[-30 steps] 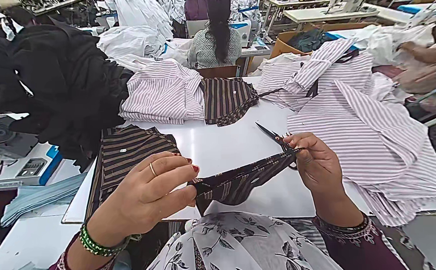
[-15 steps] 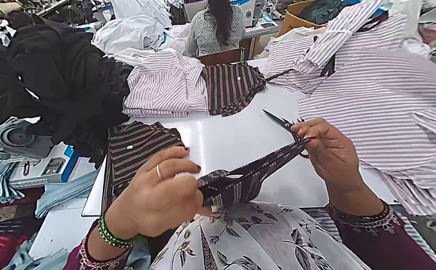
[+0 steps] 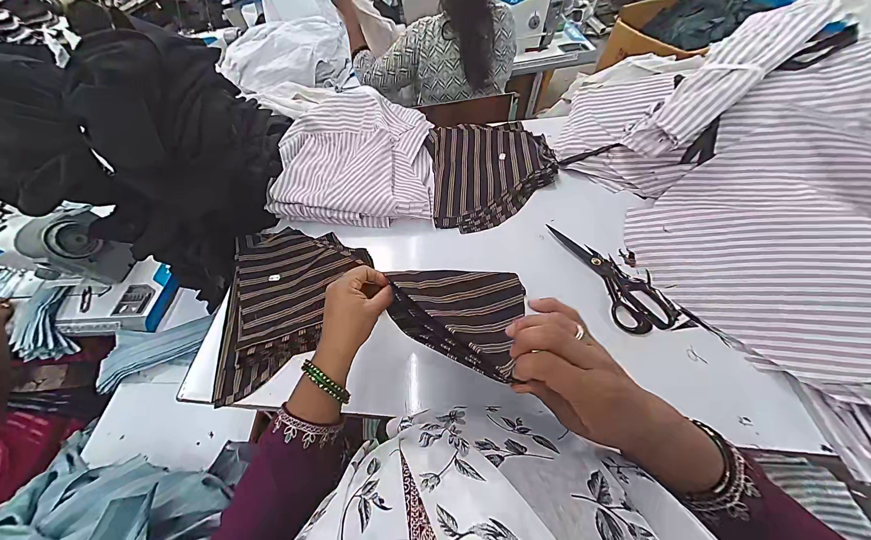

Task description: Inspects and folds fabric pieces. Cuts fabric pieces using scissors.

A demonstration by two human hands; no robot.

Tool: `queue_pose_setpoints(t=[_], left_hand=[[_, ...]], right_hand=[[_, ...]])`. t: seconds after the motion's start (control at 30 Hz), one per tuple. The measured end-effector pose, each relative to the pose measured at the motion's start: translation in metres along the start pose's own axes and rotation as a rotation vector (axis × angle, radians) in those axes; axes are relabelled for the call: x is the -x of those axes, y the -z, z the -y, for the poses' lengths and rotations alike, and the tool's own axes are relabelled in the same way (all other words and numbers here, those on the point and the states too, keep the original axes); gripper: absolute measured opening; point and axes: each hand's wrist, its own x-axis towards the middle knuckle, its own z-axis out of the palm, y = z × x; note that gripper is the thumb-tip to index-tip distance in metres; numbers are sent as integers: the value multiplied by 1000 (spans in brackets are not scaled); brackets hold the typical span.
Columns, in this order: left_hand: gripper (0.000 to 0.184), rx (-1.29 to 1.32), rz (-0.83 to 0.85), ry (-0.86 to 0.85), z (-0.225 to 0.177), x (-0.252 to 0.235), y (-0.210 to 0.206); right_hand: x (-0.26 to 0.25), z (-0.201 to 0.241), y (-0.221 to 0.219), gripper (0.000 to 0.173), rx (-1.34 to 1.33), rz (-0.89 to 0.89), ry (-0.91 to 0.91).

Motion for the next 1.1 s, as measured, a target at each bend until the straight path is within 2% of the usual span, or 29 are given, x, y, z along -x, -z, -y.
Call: queue_pose_setpoints(t=[0.07,0.17,0.27,0.37,0.5,0.63,0.77,0.9,0.93,1.03,1.1], left_hand=[[15,-142,-3,33,4,0,-9],[22,-220,-35,23,16,-2,-21],[27,-224,-79,-36,24,-2,-22],[29,-182,-48,-24,28,0,-17],[24,-25,-32,46,30,2,-13],[17,351,-47,132,32,0,-18],[16,394,-74,7,26,4,-14],[22,150,-52,-9,7,4,3],[23,86,-70,-77,-1,7,11],[16,105,-191,-480,-42,26,54],[20,143,-159,-536,-67,32,78]], right_hand=[[5,0,-9,23,-33,59,-6],[12,-3,-18,23,-14,111,-8],[18,-13,-19,28,39,65,-50],[27,-23,-17,32,85,8,-111],[35,-27,-19,31,99,-60,-122],[34,-28,-14,28,113,-117,-106],[32,-35,-1,30,175,-160,-140],[27,-42,14,32,193,-193,-182],[22,-38,21,30,153,-213,-184],[-6,0,66,20,-61,-245,-174],[-20,12,89,19,-131,-191,-137]])
